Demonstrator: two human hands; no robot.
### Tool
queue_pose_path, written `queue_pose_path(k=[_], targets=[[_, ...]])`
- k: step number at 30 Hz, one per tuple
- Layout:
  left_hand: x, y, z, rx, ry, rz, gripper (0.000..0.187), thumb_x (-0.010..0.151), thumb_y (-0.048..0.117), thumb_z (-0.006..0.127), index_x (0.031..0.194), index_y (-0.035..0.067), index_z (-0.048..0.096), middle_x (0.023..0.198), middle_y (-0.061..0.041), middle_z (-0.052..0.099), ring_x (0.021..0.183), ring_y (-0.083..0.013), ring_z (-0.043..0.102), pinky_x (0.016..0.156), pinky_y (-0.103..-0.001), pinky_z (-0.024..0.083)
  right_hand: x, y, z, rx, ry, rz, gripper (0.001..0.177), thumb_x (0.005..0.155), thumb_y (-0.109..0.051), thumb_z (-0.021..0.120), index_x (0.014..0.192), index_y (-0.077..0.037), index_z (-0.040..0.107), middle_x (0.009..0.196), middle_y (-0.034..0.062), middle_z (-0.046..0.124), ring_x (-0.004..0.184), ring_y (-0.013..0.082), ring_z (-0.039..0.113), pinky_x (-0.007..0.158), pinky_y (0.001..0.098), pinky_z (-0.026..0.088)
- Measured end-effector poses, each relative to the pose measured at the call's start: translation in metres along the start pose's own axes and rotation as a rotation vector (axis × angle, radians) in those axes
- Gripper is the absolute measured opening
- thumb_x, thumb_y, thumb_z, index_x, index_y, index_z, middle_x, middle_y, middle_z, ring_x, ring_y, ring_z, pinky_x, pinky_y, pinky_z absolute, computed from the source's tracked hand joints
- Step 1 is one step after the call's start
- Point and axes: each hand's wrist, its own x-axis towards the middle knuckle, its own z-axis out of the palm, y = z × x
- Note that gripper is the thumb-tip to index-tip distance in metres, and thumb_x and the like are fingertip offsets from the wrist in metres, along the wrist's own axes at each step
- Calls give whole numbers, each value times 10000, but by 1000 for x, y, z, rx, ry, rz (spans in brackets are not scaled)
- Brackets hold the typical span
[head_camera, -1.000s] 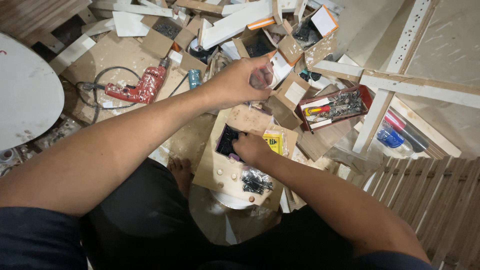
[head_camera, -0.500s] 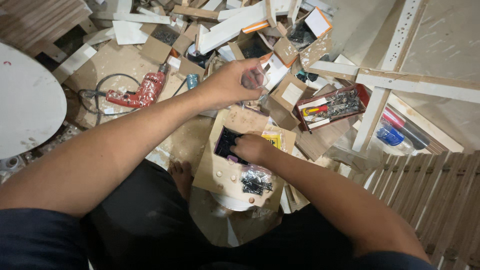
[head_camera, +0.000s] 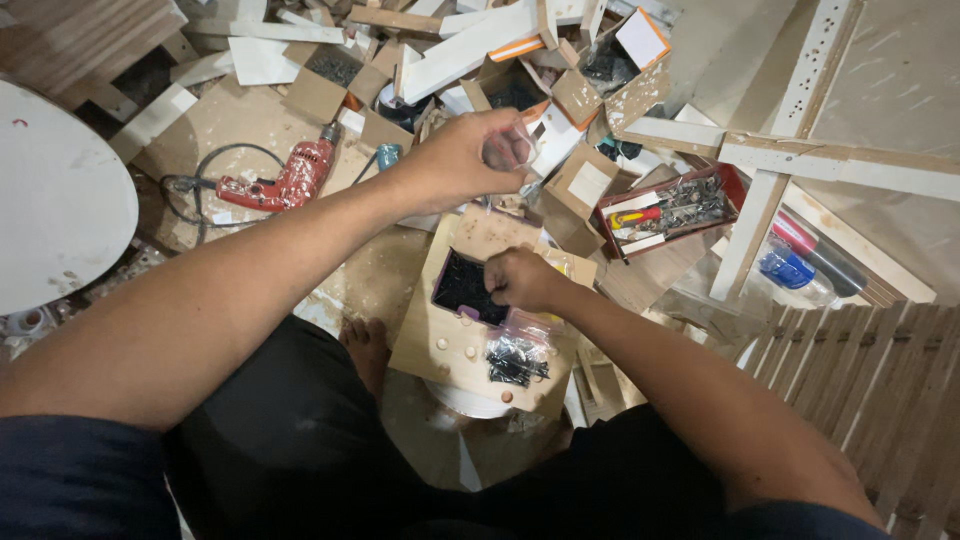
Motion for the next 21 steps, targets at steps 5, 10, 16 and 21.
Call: queue_pose_path(k=[5, 10, 16, 21], targets=[[0, 5, 1, -65, -30, -16, 233, 840, 253, 865, 1032, 186, 752, 892, 11, 790, 793, -85, 707, 712, -264, 589, -7, -11, -19, 162, 99, 91, 248, 729, -305, 878, 963, -254, 815, 883, 25, 806, 1010, 299, 805, 910, 476, 633], [4, 0, 3, -18, -40, -5, 243, 839, 239, 858, 1051, 184, 753, 900, -52, 802, 799, -170, 755, 686, -354, 595, 4, 15, -7, 178, 91, 125, 270, 727, -306, 872, 985, -254, 814, 924, 37, 787, 1041, 291, 792, 929, 478, 632], [1, 6, 1, -41, -51, -39, 201, 830, 206, 835, 1014, 178, 759, 862, 10, 781, 762, -97, 715, 691, -261, 591, 1, -3, -6, -42, 37, 73, 269, 785, -254, 800, 1053, -241, 823, 953, 59, 827, 1066, 333, 797, 976, 507, 640], [4, -1, 2, -50, -51, -22, 189, 844, 175, 829, 1018, 153, 755, 870, 3, 769, 796, -98, 717, 705, -265, 596, 5, -3, -5, -30, -31, 108, 271, 782, -324, 807, 1027, -217, 762, 998, 59, 814, 1102, 331, 787, 987, 505, 633]])
